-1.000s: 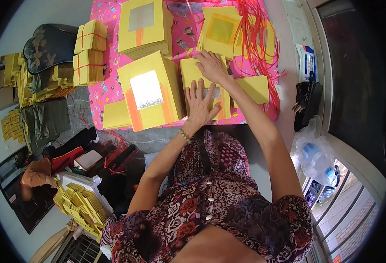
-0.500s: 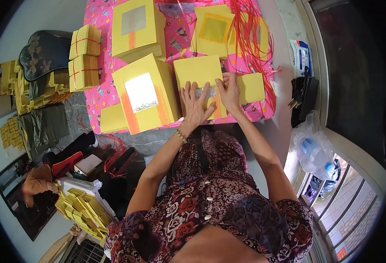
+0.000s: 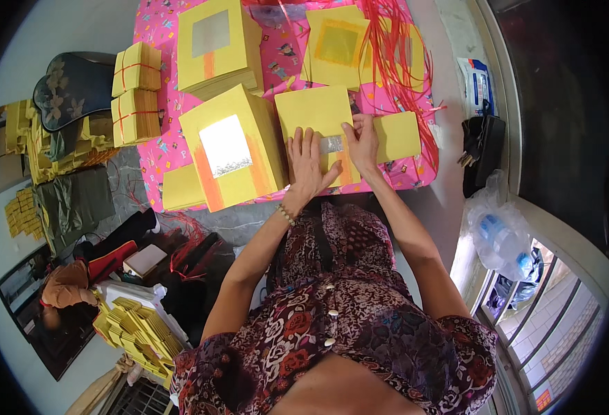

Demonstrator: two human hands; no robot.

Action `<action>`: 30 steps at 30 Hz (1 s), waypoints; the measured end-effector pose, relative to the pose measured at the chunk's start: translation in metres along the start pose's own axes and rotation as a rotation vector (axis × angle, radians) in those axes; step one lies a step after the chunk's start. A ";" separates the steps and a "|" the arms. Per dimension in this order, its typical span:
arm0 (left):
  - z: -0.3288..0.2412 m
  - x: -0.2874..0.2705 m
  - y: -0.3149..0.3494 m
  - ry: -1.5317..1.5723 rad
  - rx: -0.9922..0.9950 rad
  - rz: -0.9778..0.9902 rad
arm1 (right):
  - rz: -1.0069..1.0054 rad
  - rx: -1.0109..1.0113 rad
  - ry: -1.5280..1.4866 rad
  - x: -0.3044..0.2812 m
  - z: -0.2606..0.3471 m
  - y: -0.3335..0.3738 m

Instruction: The person is bundling and organizing sheets of yellow spirit money (joss paper) at a workstation.

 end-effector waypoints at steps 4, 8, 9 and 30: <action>0.000 -0.005 0.004 -0.005 0.014 -0.020 | 0.020 0.023 0.004 0.000 0.002 0.001; -0.001 -0.014 0.010 0.003 -0.062 -0.025 | 0.034 0.041 0.003 -0.001 0.004 0.001; 0.000 -0.014 0.010 0.002 -0.064 -0.028 | 0.040 0.048 -0.007 0.000 0.005 0.001; 0.010 -0.013 0.017 -0.200 -0.127 0.063 | 0.638 -0.762 0.448 0.009 0.053 0.038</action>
Point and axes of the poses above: each hand's wrist, its own y-axis away from the middle knuckle, its own x-axis out of the palm, z = x × y, the point moved 6 cm from there along -y, towards the middle knuckle, and after that the axes turned 7 degrees about -z, right-handed, at the moved point
